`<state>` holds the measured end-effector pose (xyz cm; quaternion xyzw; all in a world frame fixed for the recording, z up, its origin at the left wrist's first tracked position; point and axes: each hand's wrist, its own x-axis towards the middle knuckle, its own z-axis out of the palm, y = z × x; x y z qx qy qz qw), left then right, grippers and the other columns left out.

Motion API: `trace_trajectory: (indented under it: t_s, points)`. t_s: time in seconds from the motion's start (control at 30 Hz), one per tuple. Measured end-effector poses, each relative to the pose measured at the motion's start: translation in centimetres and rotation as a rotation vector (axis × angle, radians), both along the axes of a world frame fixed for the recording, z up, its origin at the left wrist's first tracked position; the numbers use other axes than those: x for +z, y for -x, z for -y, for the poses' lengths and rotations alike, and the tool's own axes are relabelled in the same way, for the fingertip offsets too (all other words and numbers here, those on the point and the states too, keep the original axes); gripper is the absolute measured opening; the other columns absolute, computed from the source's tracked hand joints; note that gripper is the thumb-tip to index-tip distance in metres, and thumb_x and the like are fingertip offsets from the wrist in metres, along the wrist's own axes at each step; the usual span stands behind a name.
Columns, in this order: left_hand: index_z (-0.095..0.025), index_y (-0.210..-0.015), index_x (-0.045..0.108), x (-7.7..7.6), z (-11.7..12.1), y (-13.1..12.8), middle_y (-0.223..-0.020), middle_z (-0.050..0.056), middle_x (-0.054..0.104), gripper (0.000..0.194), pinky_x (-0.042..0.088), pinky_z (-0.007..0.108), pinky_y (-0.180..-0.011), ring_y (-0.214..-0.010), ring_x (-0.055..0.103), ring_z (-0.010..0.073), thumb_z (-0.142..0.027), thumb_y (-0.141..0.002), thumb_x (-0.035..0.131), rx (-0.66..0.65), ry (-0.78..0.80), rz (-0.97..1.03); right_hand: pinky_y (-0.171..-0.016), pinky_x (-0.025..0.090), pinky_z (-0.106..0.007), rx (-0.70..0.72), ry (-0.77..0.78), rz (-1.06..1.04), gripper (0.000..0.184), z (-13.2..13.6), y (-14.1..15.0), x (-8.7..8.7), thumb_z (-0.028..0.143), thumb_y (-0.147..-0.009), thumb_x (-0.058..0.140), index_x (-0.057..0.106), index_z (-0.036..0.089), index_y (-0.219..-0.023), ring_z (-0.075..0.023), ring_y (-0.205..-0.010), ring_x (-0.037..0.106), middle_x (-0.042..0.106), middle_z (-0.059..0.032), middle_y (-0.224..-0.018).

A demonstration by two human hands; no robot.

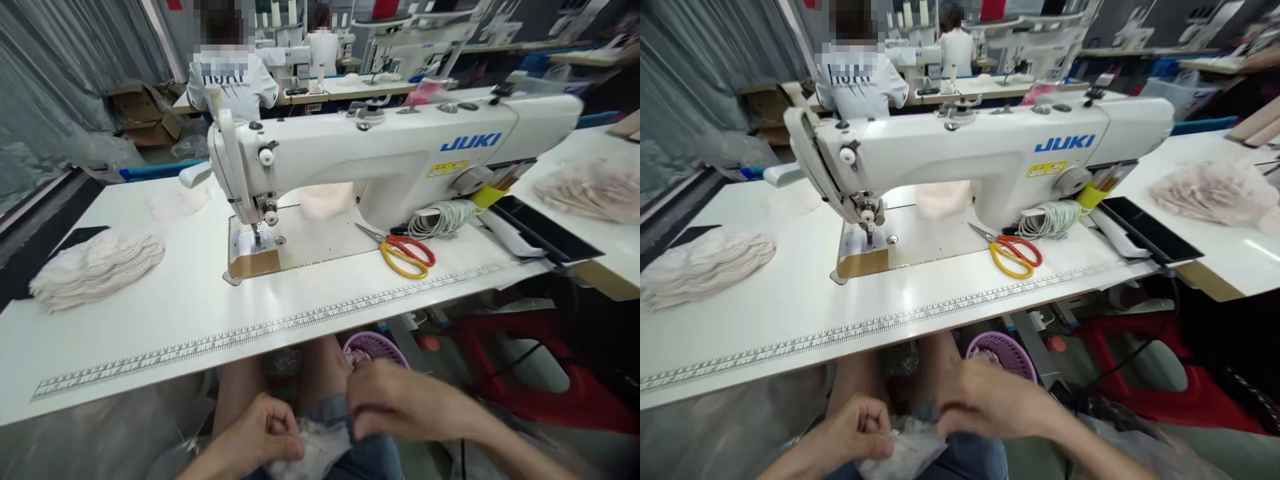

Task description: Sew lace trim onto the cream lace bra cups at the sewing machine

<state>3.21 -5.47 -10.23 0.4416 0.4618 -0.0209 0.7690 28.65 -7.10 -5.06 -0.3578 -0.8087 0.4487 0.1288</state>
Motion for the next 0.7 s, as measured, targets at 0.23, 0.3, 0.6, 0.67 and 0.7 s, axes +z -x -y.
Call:
trace_trajectory:
  t_s: [0.23,0.3,0.6,0.67,0.7]
  points:
    - [-0.009,-0.069,0.065,1.9,-0.8,-0.4,-0.055,-0.002,0.058,0.045,0.032,0.019,-0.051,-0.051,0.046,0.0065,-0.046,-0.049,0.081,0.131,0.004,0.058,-0.073,0.041,-0.038,-0.835,-0.587,0.682,0.029,-6.7,-10.1,2.8,0.028,-0.089,0.046,0.057,0.003,-0.099,-0.0325,-0.097,0.052,0.056,-0.026,-0.101]
    - [-0.01,-0.073,0.068,2.1,-0.8,0.2,-0.056,-0.001,0.06,0.043,0.035,0.02,-0.052,-0.051,0.048,0.0077,-0.044,-0.05,0.081,0.133,0.032,0.067,-0.067,0.038,-0.037,-0.85,-0.588,0.737,0.032,-7.8,-10.9,1.4,0.029,-0.09,0.045,0.058,0.001,-0.099,-0.0325,-0.092,0.053,0.057,-0.026,-0.096]
    - [-0.011,-0.075,0.072,1.9,-0.2,2.0,-0.059,0.0,0.064,0.039,0.04,0.02,-0.055,-0.053,0.053,0.008,-0.037,-0.047,0.083,0.235,0.104,0.061,-0.057,0.046,-0.031,-0.633,-0.574,0.495,0.059,-1.2,-6.5,0.3,0.067,-0.082,0.037,0.05,0.021,-0.117,-0.0212,-0.076,0.059,0.06,-0.0133,-0.101]
    - [-0.011,-0.075,0.073,1.9,-0.2,2.2,-0.059,0.001,0.065,0.038,0.04,0.019,-0.056,-0.054,0.053,0.0079,-0.035,-0.048,0.083,0.223,0.108,0.075,-0.063,0.052,-0.03,-0.563,-0.414,0.299,0.045,1.1,-3.8,0.2,0.054,-0.08,0.053,0.05,0.028,-0.115,-0.0223,-0.083,0.061,0.059,-0.0098,-0.107]
    - [-0.011,-0.076,0.073,1.8,-0.2,2.3,-0.061,0.001,0.065,0.037,0.041,0.019,-0.057,-0.055,0.054,0.0079,-0.035,-0.049,0.083,0.219,0.112,0.087,-0.066,0.054,-0.029,-0.517,-0.301,0.225,0.042,2.0,-2.4,0.0,0.049,-0.079,0.058,0.049,0.029,-0.115,-0.0229,-0.088,0.062,0.058,-0.0084,-0.111]
